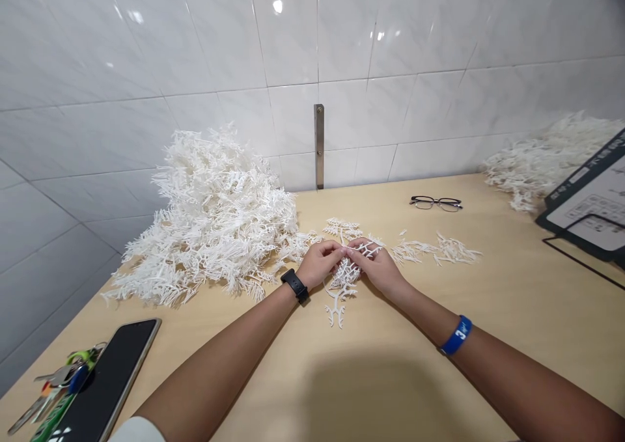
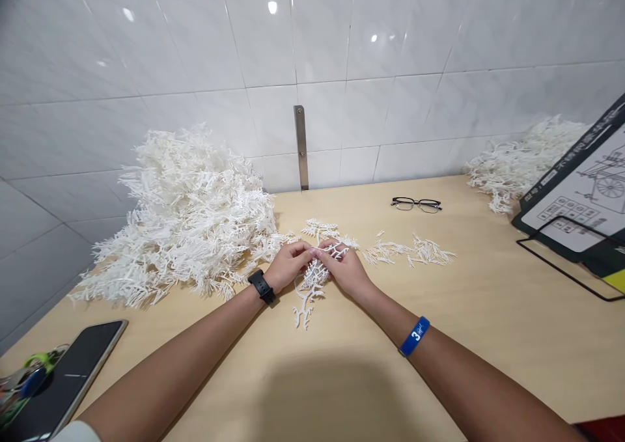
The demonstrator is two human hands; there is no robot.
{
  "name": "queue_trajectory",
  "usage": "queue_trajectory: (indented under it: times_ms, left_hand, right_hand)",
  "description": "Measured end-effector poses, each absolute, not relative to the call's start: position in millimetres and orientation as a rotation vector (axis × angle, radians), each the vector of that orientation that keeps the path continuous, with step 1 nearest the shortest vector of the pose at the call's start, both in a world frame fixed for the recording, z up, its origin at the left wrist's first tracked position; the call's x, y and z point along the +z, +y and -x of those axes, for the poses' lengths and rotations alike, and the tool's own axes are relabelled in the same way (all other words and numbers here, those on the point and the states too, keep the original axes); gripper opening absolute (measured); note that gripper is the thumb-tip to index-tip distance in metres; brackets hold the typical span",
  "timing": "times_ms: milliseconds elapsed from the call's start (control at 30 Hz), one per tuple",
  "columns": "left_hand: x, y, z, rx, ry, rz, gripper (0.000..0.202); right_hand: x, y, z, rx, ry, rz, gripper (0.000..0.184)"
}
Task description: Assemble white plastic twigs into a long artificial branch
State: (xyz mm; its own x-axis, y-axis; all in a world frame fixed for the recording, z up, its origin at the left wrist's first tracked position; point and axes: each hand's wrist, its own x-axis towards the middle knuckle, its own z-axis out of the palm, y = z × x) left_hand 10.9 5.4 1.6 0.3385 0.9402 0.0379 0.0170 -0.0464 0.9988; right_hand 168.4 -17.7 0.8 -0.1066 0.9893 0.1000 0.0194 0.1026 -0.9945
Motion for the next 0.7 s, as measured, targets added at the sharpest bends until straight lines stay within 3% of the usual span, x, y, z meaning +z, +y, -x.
queue_trajectory:
  times_ms: [200,433,533,700]
  left_hand:
    - [2,6,-9,0.866,0.883,-1.524,0.041]
    - [1,4,-8,0.800,0.809,-1.486,0.035]
    - [1,4,-8,0.825,0.826,-1.478,0.033]
    - [2,4,-8,0.867,0.836,-1.465,0.031]
  right_hand:
    - [0,-16,-172,1.086,-1.347,1.127,0.031]
    - [6,-17,-175,0.932,-1.326,1.228,0.025]
    - [16,-16,-183,0.673,-1.329,1.309,0.023]
    - [36,-8,-214,0.045,-1.800,1.704,0.033]
